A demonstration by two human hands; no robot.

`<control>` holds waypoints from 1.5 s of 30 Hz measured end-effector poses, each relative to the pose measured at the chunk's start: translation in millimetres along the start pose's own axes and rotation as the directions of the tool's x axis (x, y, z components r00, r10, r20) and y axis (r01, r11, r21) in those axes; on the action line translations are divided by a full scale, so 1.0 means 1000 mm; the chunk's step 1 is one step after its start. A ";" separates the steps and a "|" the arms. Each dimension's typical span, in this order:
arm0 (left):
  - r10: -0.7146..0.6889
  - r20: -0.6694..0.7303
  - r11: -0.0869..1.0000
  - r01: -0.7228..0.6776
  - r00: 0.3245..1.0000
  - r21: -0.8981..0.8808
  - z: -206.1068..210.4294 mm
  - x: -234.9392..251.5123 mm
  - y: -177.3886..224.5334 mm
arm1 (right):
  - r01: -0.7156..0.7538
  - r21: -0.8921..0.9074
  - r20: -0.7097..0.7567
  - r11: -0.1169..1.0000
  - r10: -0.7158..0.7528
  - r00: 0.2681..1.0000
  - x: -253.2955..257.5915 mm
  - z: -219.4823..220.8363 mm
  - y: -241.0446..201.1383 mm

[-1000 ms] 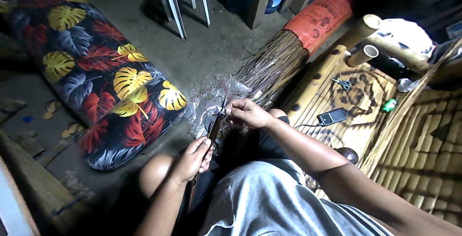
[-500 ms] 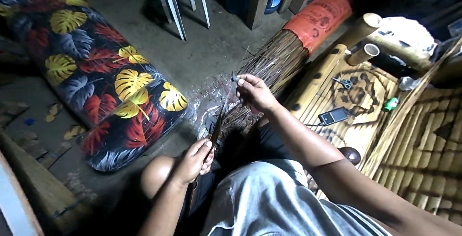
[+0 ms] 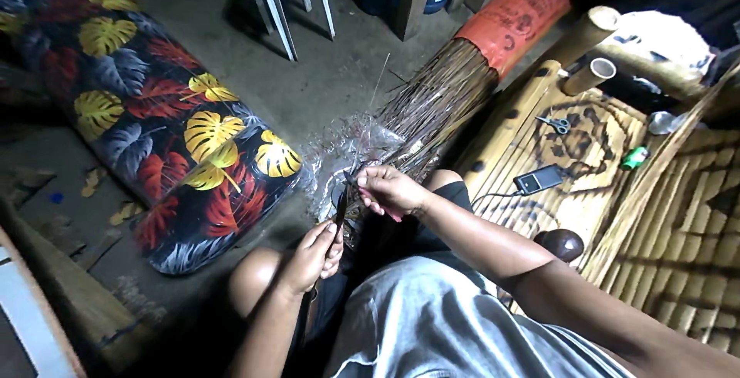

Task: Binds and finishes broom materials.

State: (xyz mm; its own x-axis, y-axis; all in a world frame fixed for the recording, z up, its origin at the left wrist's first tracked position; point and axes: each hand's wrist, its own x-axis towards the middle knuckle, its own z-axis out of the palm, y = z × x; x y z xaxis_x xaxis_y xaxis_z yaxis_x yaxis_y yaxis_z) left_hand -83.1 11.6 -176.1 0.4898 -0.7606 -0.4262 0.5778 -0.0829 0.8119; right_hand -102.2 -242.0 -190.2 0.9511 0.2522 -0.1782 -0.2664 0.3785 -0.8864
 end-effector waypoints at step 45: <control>0.013 -0.113 0.991 0.002 0.993 0.133 0.006 0.005 0.001 | -0.176 -0.171 0.082 0.969 0.192 0.978 -0.009 -0.007 -0.019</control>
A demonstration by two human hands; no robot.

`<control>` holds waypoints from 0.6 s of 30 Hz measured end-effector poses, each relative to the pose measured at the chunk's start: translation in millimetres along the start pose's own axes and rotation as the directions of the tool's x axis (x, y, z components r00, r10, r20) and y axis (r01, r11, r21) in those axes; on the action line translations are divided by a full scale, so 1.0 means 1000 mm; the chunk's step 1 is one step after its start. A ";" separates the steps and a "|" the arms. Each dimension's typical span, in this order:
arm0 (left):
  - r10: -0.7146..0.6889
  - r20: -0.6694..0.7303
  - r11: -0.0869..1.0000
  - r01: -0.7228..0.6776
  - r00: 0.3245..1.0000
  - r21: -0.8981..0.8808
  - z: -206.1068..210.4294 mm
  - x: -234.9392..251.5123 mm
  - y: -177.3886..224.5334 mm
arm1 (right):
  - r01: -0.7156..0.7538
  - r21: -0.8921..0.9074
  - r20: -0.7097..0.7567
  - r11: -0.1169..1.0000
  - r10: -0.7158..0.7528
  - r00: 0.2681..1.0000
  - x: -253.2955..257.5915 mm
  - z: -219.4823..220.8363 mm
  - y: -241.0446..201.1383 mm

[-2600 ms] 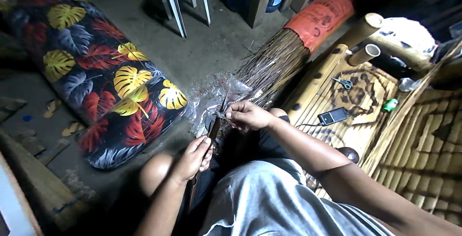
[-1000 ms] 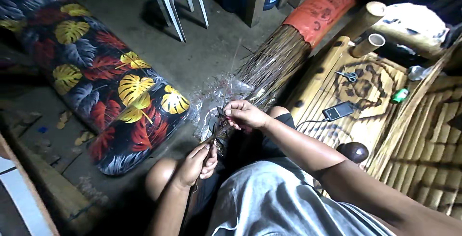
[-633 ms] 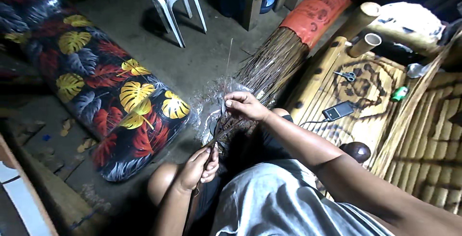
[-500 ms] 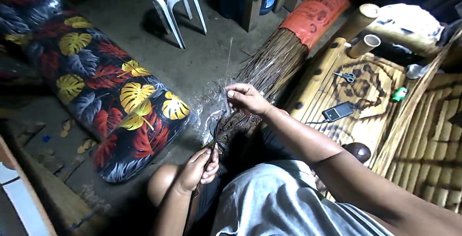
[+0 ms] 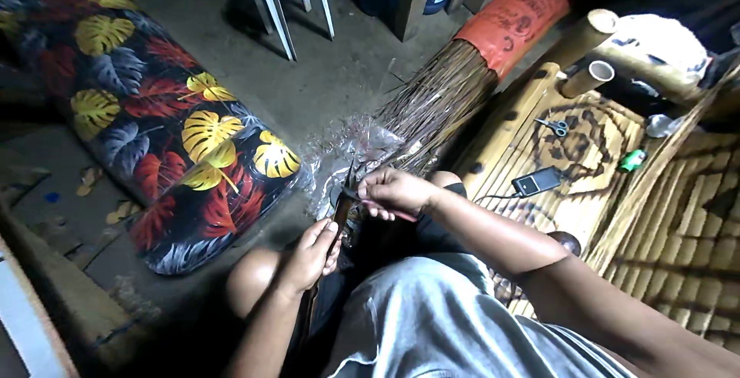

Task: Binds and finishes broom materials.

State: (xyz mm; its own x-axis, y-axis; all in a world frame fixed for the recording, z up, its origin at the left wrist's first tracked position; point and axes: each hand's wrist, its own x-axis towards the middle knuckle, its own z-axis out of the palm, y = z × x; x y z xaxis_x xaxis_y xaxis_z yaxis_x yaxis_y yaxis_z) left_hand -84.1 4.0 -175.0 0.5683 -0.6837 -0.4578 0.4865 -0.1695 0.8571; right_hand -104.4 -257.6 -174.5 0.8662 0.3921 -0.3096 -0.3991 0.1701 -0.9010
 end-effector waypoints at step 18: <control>0.035 0.047 0.994 -0.030 0.998 -0.107 -0.005 -0.003 0.000 | 0.310 -0.133 0.072 0.941 -0.303 0.950 0.017 0.012 0.027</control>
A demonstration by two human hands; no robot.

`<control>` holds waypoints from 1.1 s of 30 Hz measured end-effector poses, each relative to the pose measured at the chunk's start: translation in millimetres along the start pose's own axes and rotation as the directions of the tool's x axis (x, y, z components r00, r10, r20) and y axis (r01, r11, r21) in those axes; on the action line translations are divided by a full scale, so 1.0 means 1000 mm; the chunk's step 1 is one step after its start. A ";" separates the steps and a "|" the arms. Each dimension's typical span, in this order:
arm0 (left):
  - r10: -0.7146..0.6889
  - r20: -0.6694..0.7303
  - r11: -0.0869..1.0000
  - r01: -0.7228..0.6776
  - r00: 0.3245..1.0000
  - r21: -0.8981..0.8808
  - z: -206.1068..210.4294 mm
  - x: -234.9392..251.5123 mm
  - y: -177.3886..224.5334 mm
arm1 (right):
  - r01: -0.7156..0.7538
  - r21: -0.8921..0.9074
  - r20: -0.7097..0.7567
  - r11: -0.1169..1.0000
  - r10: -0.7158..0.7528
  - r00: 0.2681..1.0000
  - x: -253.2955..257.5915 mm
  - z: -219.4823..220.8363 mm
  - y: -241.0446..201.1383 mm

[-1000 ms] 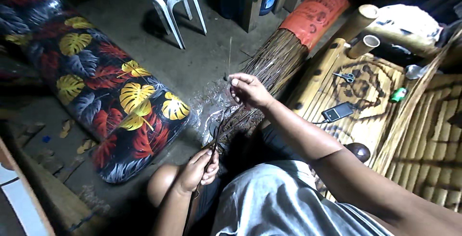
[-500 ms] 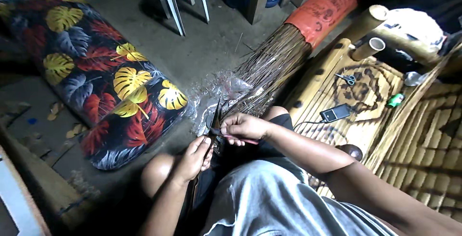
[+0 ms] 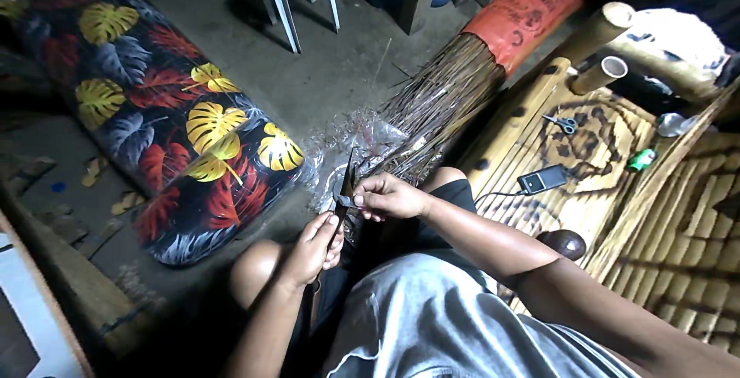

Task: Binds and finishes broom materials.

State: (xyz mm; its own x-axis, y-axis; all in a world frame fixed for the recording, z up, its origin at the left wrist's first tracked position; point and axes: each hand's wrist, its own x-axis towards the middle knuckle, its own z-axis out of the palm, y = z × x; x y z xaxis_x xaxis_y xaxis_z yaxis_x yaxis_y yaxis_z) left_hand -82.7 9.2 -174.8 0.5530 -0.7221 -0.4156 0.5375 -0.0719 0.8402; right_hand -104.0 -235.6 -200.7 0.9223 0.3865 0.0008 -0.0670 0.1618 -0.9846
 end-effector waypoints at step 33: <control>-0.022 -0.042 0.996 0.026 0.999 0.091 0.003 0.002 -0.001 | -0.181 0.050 -0.064 0.982 0.184 0.981 -0.005 -0.001 -0.017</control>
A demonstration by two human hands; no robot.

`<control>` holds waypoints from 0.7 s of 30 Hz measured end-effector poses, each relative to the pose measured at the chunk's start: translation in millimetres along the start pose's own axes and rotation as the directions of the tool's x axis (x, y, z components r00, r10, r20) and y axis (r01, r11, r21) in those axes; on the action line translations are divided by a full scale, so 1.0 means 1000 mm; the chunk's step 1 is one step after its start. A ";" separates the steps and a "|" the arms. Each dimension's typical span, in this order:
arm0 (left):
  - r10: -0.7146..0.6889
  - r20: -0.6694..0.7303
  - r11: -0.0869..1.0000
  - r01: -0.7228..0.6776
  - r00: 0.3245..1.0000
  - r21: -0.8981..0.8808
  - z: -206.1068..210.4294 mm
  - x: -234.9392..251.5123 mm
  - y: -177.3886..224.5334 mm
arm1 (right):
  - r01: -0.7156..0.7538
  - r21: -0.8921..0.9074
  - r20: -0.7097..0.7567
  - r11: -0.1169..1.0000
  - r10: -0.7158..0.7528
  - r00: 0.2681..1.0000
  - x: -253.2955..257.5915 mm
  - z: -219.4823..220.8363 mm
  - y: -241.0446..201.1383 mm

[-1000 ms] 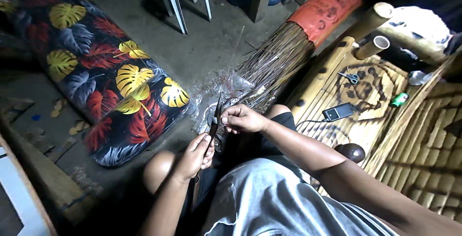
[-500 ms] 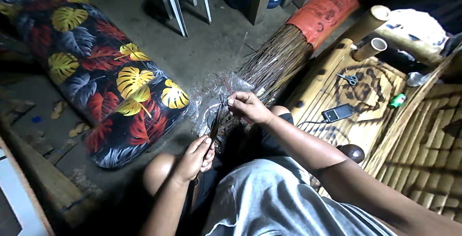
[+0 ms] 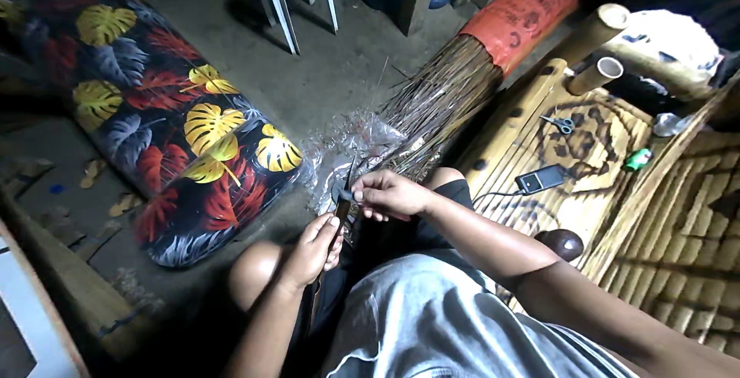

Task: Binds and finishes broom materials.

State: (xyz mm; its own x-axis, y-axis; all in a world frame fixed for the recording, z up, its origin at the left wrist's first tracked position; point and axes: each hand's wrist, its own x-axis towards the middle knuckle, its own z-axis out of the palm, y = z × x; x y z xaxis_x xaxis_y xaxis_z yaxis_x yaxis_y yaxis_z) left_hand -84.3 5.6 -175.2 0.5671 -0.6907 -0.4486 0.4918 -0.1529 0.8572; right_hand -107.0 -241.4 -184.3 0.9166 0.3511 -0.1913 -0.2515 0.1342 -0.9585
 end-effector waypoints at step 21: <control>0.002 0.037 1.000 -0.001 0.999 -0.021 0.000 -0.002 0.001 | 0.281 -0.189 -0.329 0.941 -0.330 0.885 0.021 -0.026 0.000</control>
State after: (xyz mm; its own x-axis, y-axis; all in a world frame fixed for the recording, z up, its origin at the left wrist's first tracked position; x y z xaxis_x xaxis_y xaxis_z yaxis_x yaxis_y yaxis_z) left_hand -84.4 6.9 -173.5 0.5433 -0.7168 -0.4371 0.5049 -0.1370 0.8522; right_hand -79.9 -258.4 -194.2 0.9963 -0.0383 0.0775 0.0794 0.0495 -0.9956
